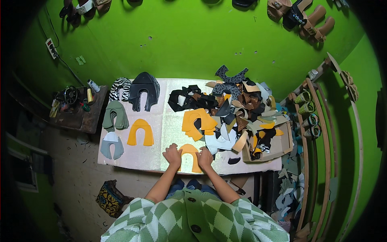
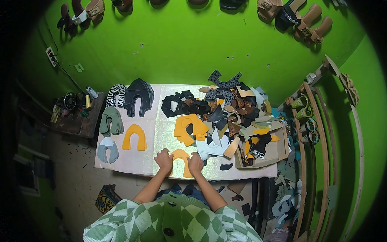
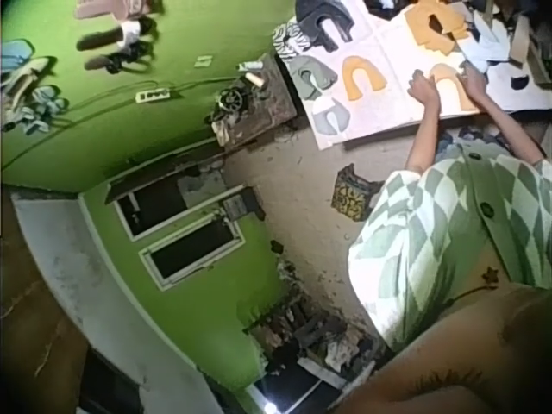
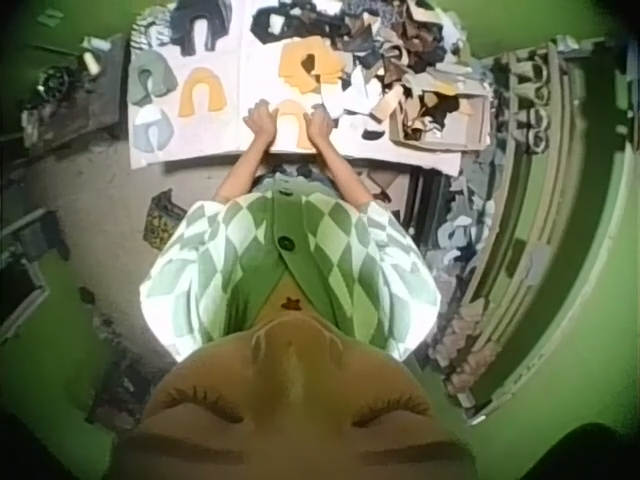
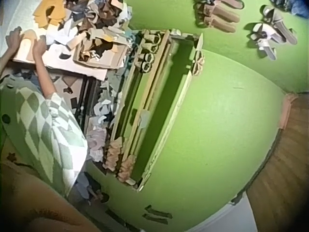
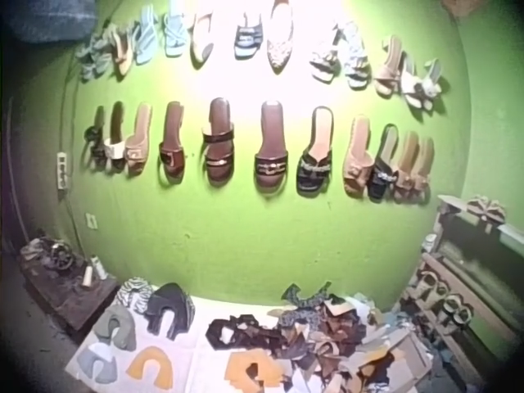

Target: Sorting and arranging various cut leather and synthetic pieces for shoe manufacturing on a work table.

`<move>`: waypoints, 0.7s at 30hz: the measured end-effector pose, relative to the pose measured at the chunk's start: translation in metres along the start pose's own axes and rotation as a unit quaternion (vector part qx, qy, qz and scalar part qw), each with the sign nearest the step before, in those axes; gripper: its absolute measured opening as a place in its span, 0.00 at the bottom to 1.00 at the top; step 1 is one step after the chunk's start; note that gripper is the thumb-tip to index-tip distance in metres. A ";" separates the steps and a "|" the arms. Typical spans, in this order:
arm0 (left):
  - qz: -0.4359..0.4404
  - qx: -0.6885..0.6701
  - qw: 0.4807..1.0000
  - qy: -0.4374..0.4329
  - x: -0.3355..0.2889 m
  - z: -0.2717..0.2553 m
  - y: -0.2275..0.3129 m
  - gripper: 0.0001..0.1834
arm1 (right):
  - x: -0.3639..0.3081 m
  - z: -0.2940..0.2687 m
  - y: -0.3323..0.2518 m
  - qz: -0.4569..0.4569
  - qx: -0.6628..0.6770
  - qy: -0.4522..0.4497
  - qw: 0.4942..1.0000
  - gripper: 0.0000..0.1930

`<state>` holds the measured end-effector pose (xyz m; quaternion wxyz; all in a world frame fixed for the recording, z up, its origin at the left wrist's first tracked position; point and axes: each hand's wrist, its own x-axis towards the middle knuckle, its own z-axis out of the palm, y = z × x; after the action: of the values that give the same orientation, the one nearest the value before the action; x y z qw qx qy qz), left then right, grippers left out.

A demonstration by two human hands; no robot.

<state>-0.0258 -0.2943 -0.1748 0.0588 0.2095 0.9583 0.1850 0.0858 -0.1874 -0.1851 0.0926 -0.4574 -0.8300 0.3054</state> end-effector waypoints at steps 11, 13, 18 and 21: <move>-0.002 -0.173 0.985 0.021 -0.003 0.015 -0.011 0.09 | 0.013 0.005 -0.002 0.003 -0.047 -0.034 0.998 0.11; 0.010 -0.200 0.980 0.021 -0.003 0.014 -0.014 0.09 | 0.015 0.010 -0.001 0.028 0.006 -0.025 0.999 0.12; 0.002 -0.330 0.944 -0.006 0.007 0.013 -0.033 0.06 | 0.033 0.017 0.009 -0.004 0.060 -0.046 0.997 0.12; -0.036 -0.398 0.914 -0.073 0.027 0.004 -0.046 0.06 | 0.054 0.025 0.019 0.096 0.244 -0.186 0.947 0.14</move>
<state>-0.0672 -0.3208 -0.1965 0.2139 0.1469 0.8050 0.5335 0.0584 -0.1466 -0.2232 0.0157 -0.4334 -0.6852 0.5852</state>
